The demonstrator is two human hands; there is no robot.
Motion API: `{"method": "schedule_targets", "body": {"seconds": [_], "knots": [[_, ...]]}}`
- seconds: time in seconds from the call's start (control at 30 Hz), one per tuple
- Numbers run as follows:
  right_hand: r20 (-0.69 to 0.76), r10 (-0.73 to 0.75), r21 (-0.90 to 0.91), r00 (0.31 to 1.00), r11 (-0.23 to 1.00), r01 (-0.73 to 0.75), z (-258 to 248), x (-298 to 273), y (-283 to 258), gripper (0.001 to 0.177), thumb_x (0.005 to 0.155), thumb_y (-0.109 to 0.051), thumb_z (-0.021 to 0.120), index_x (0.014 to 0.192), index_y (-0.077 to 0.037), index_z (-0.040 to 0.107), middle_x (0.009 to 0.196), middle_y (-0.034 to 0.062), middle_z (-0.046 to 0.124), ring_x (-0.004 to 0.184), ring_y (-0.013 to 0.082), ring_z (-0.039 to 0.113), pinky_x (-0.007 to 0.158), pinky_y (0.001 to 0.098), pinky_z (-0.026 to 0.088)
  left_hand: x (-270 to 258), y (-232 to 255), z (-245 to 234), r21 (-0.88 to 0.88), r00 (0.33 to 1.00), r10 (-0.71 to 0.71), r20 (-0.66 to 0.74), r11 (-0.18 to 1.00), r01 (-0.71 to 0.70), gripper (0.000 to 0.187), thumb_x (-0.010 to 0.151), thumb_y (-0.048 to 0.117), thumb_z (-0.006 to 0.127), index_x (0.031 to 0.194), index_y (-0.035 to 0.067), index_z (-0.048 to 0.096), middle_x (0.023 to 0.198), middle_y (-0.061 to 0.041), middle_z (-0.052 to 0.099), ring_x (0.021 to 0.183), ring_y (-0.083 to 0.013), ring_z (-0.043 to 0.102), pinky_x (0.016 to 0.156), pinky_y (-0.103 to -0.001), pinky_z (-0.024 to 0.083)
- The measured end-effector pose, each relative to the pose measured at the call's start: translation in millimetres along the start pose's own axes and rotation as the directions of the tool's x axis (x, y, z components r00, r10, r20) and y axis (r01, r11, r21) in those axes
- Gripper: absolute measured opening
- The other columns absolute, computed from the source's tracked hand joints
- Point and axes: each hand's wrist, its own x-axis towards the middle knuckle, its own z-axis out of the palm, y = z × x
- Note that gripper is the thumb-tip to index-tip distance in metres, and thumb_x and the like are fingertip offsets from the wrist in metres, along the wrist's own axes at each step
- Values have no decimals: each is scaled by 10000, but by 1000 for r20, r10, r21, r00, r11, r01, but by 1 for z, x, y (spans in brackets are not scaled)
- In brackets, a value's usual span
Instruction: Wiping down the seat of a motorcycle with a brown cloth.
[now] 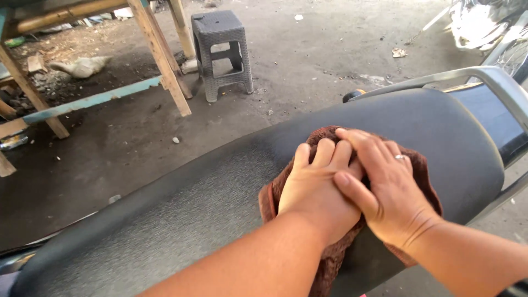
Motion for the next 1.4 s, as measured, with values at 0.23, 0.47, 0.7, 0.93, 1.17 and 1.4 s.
{"method": "schedule_targets", "body": {"seconds": [0.23, 0.47, 0.7, 0.93, 1.17, 1.4], "knots": [[-16, -69, -7, 998, 998, 69, -19, 41, 61, 628, 948, -512, 525, 1363, -42, 552, 1336, 185, 608, 1301, 406, 518, 1105, 482, 374, 69, 5, -6, -128, 996, -50, 72, 990, 59, 496, 935, 342, 480, 1402, 173, 486, 1431, -73, 477, 1289, -279, 428, 1049, -512, 323], [-41, -77, -6, 996, 997, 77, -30, 86, 108, 637, 962, -571, 495, 1297, -38, 587, 1246, 192, 662, 1213, 412, 575, 1056, 490, 409, 134, 3, -4, -147, 992, -108, 57, 982, 116, 513, 918, 330, 479, 1408, 178, 452, 1374, -66, 493, 1246, -281, 441, 1028, -517, 333], [99, 192, 5, 976, 981, -193, -31, 111, 117, 593, 901, -624, 472, 1225, -148, 613, 1011, 188, 706, 1011, 395, 652, 893, 474, 482, 158, -3, -5, -251, 965, -193, 179, 939, 234, 426, 938, 286, 483, 1339, 154, 539, 1372, -58, 548, 1244, -280, 515, 1070, -471, 379], [58, 104, -13, 993, 995, -103, -33, 109, 117, 593, 950, -585, 444, 1237, -94, 611, 1033, 206, 695, 1007, 432, 640, 884, 490, 483, 152, -2, -7, -281, 971, -216, 105, 930, 237, 416, 949, 269, 474, 1342, 156, 548, 1368, -48, 559, 1265, -269, 507, 1082, -472, 375], [27, 50, -30, 998, 998, -49, -22, 96, 97, 575, 968, -560, 456, 1223, -72, 620, 1085, 194, 702, 1079, 417, 615, 966, 501, 444, 123, -4, -8, -266, 971, -230, 60, 934, 237, 438, 945, 275, 481, 1371, 181, 518, 1391, -27, 530, 1278, -254, 477, 1080, -474, 357], [2, 21, -24, 1000, 999, -21, 10, 88, 43, 574, 958, -562, 443, 1242, -92, 610, 1206, 167, 669, 1167, 386, 559, 1018, 500, 379, 67, -33, -22, -223, 970, -231, 78, 944, 243, 440, 933, 282, 497, 1365, 201, 511, 1363, -19, 516, 1258, -246, 456, 1057, -470, 343]]}}
